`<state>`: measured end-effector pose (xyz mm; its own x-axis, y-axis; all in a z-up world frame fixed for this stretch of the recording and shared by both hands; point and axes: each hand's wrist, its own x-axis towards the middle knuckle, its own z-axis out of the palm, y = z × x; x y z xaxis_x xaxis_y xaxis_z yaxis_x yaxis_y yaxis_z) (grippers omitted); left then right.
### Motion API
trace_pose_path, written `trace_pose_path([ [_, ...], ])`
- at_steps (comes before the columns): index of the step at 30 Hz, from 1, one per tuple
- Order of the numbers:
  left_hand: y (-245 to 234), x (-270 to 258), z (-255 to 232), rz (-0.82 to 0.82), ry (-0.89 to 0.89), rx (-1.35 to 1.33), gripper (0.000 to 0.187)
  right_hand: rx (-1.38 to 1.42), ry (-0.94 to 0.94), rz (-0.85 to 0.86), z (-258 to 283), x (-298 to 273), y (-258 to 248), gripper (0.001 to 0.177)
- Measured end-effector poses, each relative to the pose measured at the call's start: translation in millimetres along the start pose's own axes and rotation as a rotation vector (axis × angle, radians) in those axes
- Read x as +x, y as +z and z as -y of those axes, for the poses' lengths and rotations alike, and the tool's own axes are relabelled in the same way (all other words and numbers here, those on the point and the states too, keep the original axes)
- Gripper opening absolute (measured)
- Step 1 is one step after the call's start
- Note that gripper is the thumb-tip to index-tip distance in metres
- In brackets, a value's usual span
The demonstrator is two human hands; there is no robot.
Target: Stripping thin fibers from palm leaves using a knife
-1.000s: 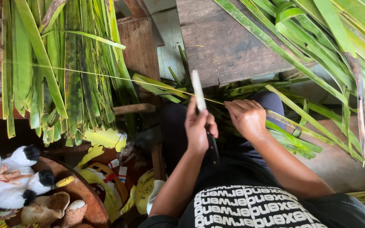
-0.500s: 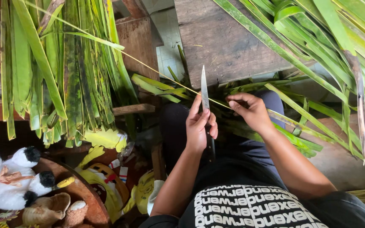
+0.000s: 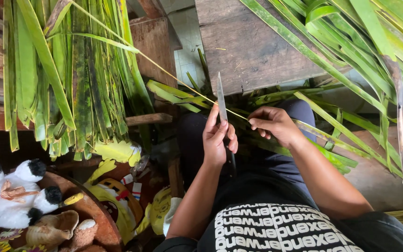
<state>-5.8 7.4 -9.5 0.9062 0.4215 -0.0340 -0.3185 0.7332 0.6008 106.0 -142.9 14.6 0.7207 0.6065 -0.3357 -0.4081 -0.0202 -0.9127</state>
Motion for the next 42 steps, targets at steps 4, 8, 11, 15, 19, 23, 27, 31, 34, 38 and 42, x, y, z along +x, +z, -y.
trace_pose_path([
  [4, 0, -3, 5, -0.028, -0.030, 0.014, 0.057, -0.312, -0.133, -0.170, -7, 3, -1, 0.018],
  [8, 11, -10, 15, -0.031, -0.102, 0.029, 0.057, -0.734, -0.432, -0.340, -4, 0, 8, 0.014],
  [11, 25, -16, 20, -0.019, -0.176, 0.012, 0.058, -0.851, -0.640, -0.412, -7, 1, 13, 0.013],
  [15, 32, -18, 18, -0.036, -0.273, -0.040, 0.057, -0.999, -0.872, -0.478, 0, -3, 23, 0.013],
  [19, 17, -12, 20, -0.083, -0.273, -0.082, 0.055, -1.063, -0.930, -0.485, 2, -5, 22, 0.011],
  [23, 30, -16, 20, -0.059, -0.343, -0.125, 0.056, -1.139, -0.973, -0.517, -7, -3, 19, 0.010],
  [27, 11, -7, 19, -0.123, -0.291, -0.122, 0.050, -1.150, -1.049, -0.524, -2, -3, 20, 0.009],
  [31, 1, 6, 0, -0.192, -0.193, -0.126, 0.045, -1.189, -1.067, -0.535, 3, -6, 16, 0.007],
  [34, 0, 8, -13, -0.245, -0.063, -0.057, 0.047, -1.267, -1.077, -0.559, 3, -7, 11, 0.005],
  [38, 16, 5, -24, -0.289, 0.240, 0.206, 0.058, -1.381, -0.962, -0.579, -3, -8, 5, 0.007],
  [42, 18, -3, -19, -0.153, 0.432, 0.385, 0.067, -1.117, -0.706, -0.524, -1, -17, 8, 0.006],
])
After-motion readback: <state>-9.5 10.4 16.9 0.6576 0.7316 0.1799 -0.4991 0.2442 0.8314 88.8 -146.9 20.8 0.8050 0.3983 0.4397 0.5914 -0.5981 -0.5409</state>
